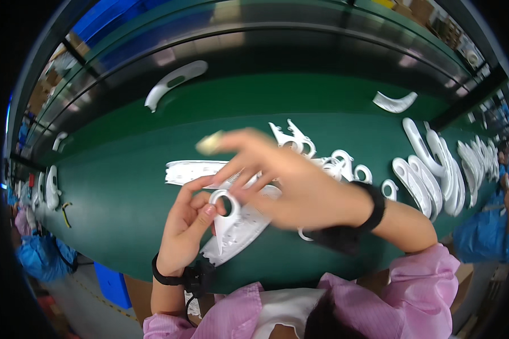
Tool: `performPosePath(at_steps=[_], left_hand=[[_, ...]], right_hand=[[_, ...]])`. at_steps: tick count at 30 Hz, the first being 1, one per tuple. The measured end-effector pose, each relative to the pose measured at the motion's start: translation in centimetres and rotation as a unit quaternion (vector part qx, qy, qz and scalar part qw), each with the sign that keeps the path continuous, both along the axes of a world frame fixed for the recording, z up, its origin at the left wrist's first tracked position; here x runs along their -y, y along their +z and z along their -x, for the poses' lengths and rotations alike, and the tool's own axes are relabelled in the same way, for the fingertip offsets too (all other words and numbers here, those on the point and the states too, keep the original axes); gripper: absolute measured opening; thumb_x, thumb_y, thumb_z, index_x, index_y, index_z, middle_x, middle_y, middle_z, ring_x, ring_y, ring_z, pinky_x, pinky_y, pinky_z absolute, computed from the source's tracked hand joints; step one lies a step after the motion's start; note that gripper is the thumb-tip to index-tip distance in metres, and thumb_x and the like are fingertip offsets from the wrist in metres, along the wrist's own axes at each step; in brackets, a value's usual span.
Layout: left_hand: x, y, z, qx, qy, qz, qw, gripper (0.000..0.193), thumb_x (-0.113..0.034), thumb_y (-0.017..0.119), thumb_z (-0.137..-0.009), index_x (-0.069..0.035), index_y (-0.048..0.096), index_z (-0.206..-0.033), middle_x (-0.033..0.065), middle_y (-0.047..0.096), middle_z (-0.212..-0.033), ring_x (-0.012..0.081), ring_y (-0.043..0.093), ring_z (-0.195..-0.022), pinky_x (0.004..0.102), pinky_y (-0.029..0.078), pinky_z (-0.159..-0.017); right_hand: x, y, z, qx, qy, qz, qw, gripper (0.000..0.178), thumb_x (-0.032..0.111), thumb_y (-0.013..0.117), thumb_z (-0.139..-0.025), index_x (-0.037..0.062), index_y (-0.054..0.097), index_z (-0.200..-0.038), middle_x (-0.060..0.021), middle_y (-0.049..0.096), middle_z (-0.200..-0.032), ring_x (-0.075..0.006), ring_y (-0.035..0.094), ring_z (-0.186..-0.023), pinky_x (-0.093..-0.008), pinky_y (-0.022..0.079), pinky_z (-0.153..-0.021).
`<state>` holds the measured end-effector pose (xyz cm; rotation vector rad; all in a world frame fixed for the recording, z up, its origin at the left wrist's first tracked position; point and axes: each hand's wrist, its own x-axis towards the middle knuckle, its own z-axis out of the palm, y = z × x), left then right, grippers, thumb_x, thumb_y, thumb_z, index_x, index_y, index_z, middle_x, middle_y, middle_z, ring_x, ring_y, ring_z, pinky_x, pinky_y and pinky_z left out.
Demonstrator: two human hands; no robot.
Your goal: Manual assembly of white plastic shell components on an industrial assembly line.
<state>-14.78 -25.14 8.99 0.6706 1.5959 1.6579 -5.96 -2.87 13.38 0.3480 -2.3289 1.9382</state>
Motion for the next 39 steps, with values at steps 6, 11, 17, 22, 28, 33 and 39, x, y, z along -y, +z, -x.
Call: performPosePath(at_steps=[6,11,17,22,28,33,39], left_hand=[[10.3,-1.3,3.0,-0.062,0.253,0.084,0.962,0.029,-0.014,0.05,-0.104,0.0,0.057,-0.128,-0.0008,0.061,-0.091,0.0058,0.057,-0.077,0.0211,0.044,-0.065],[22.2,-1.5,1.2,-0.06,0.467,0.143,0.87,0.028,-0.018,0.049,-0.105,-0.004,0.06,-0.127,-0.0038,0.056,-0.083,0.0012,0.047,-0.049,0.0162,0.032,-0.04],[26.6,-2.5,-0.9,-0.043,0.484,0.239,0.841,0.023,-0.021,0.053,-0.103,-0.006,0.064,-0.118,-0.0049,0.059,-0.083,0.0013,0.047,-0.052,0.0177,0.033,-0.041],[33.3,-4.9,-1.2,0.016,0.493,0.405,0.77,0.02,-0.02,0.056,-0.101,-0.006,0.065,-0.112,-0.0024,0.059,-0.077,0.005,0.047,-0.051,0.0212,0.034,-0.039],[43.9,-10.8,-5.1,-0.196,0.445,0.657,0.576,0.05,-0.029,0.066,-0.097,0.0,0.053,-0.136,0.0241,0.058,-0.133,0.0309,0.058,-0.121,0.0404,0.047,-0.1],[28.1,-1.5,9.5,-0.3,0.387,0.266,0.831,0.032,-0.017,0.063,-0.099,0.001,0.06,-0.125,0.009,0.065,-0.119,0.017,0.061,-0.111,0.031,0.048,-0.095],[5.5,1.7,23.0,-0.499,0.156,0.202,0.828,0.06,-0.037,0.075,-0.087,0.0,0.057,-0.13,0.0181,0.061,-0.127,0.029,0.06,-0.116,0.039,0.048,-0.098]], right_hand=[[-19.2,-2.7,-1.4,-0.008,-0.296,-0.558,0.775,0.074,-0.005,0.07,-0.07,0.0086,0.049,-0.14,-0.0177,0.056,-0.137,-0.038,0.051,-0.129,-0.0433,0.041,-0.11],[-42.3,-11.4,-10.0,0.228,-0.291,-0.637,0.676,0.048,-0.006,0.063,-0.066,0.0028,0.065,-0.113,-0.0202,0.067,-0.113,-0.0403,0.061,-0.109,-0.0442,0.049,-0.095],[-45.9,-11.1,-9.3,0.105,-0.338,-0.686,0.636,0.044,-0.01,0.054,-0.083,0.0004,0.062,-0.125,-0.0212,0.065,-0.12,-0.037,0.062,-0.115,-0.0418,0.051,-0.097],[-30.2,-3.1,-1.7,-0.059,-0.262,-0.661,0.701,0.032,-0.005,0.057,-0.093,-0.0007,0.062,-0.124,-0.0196,0.066,-0.121,-0.0366,0.062,-0.114,-0.0392,0.048,-0.098],[-3.3,3.4,6.3,-0.195,-0.087,-0.568,0.795,0.035,-0.008,0.056,-0.074,0.004,0.07,-0.104,-0.012,0.054,-0.08,-0.0327,0.055,-0.084,-0.0425,0.044,-0.084],[4.1,4.1,4.2,-0.192,0.101,-0.574,0.789,0.032,0.008,0.067,-0.075,0.0148,0.073,-0.105,-0.0019,0.053,-0.082,-0.0205,0.059,-0.089,-0.0433,0.047,-0.099],[9.3,0.7,0.8,-0.241,0.123,-0.49,0.829,0.031,0.015,0.062,-0.082,0.0148,0.071,-0.112,0.0015,0.054,-0.084,-0.0149,0.058,-0.086,-0.0394,0.047,-0.1]])
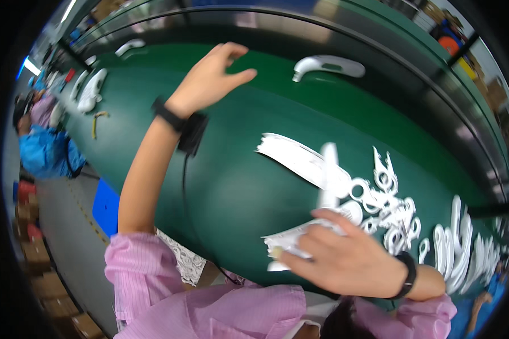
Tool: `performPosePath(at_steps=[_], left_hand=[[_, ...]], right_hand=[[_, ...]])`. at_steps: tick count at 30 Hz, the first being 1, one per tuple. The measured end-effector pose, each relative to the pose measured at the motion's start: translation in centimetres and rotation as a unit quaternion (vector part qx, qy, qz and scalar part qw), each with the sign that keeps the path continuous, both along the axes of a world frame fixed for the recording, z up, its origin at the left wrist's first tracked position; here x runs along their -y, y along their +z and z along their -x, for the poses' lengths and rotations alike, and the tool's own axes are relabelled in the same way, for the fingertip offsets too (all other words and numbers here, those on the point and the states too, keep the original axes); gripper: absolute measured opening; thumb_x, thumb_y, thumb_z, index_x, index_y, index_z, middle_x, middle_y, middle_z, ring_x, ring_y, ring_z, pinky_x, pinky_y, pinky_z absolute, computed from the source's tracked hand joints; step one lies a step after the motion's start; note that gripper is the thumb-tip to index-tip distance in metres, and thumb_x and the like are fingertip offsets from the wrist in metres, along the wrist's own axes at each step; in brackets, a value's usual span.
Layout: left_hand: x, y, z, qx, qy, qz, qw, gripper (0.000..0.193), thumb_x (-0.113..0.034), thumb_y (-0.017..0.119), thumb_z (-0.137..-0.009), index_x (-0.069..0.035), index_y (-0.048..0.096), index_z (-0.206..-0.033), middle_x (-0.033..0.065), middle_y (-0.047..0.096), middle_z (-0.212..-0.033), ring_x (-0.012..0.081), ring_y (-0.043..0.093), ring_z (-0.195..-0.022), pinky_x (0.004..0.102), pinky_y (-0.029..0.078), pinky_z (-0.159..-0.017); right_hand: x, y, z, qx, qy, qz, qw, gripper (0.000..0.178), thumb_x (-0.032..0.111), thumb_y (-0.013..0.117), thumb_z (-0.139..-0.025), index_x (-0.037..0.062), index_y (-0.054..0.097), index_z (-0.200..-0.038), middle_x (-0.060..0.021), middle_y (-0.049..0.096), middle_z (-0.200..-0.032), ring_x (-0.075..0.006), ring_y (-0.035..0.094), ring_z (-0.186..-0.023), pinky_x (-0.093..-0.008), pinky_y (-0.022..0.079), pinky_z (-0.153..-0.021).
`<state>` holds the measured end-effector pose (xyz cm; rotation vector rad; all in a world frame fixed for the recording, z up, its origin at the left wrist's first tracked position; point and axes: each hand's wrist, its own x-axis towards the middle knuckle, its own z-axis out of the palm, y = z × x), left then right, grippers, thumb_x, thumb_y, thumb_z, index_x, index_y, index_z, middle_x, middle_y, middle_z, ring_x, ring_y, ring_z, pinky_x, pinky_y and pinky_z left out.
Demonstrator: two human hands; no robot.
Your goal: Manual assembly of white plastic shell components on an industrial assembly line.
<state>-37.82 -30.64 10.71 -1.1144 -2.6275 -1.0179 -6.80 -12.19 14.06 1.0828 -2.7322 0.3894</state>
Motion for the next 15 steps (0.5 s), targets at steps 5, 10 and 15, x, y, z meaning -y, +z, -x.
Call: performPosePath(at_steps=[5,10,15], left_hand=[[-15.6,-3.6,6.9,-0.052,-0.014,0.175,0.983,0.099,-0.065,0.072,-0.077,0.011,0.049,-0.136,0.0325,0.052,-0.133,0.0459,0.046,-0.129,0.0453,0.042,-0.107],[-22.7,-6.0,6.4,-0.07,-0.064,0.236,0.967,0.068,-0.049,0.07,-0.081,0.001,0.061,-0.127,0.0258,0.066,-0.12,0.0389,0.063,-0.114,0.0432,0.05,-0.099],[-18.5,-5.0,7.2,-0.091,-0.059,0.108,0.988,0.037,-0.033,0.071,-0.083,-0.011,0.073,-0.113,0.0156,0.073,-0.106,0.034,0.069,-0.102,0.0433,0.054,-0.09]], right_hand=[[6.5,-4.2,0.3,0.012,0.003,-0.03,0.999,0.031,0.017,0.059,-0.084,0.0093,0.068,-0.113,0.0016,0.057,-0.089,-0.0139,0.056,-0.094,-0.037,0.041,-0.107],[6.5,-8.0,0.8,-0.106,-0.074,0.049,0.99,0.031,0.02,0.059,-0.087,0.0069,0.067,-0.113,-0.0028,0.062,-0.104,-0.019,0.057,-0.109,-0.0399,0.034,-0.112],[-0.6,-4.7,-2.9,-0.033,-0.176,0.148,0.973,0.03,0.014,0.06,-0.085,0.009,0.068,-0.114,-0.0085,0.066,-0.113,-0.0278,0.062,-0.11,-0.0422,0.048,-0.099]])
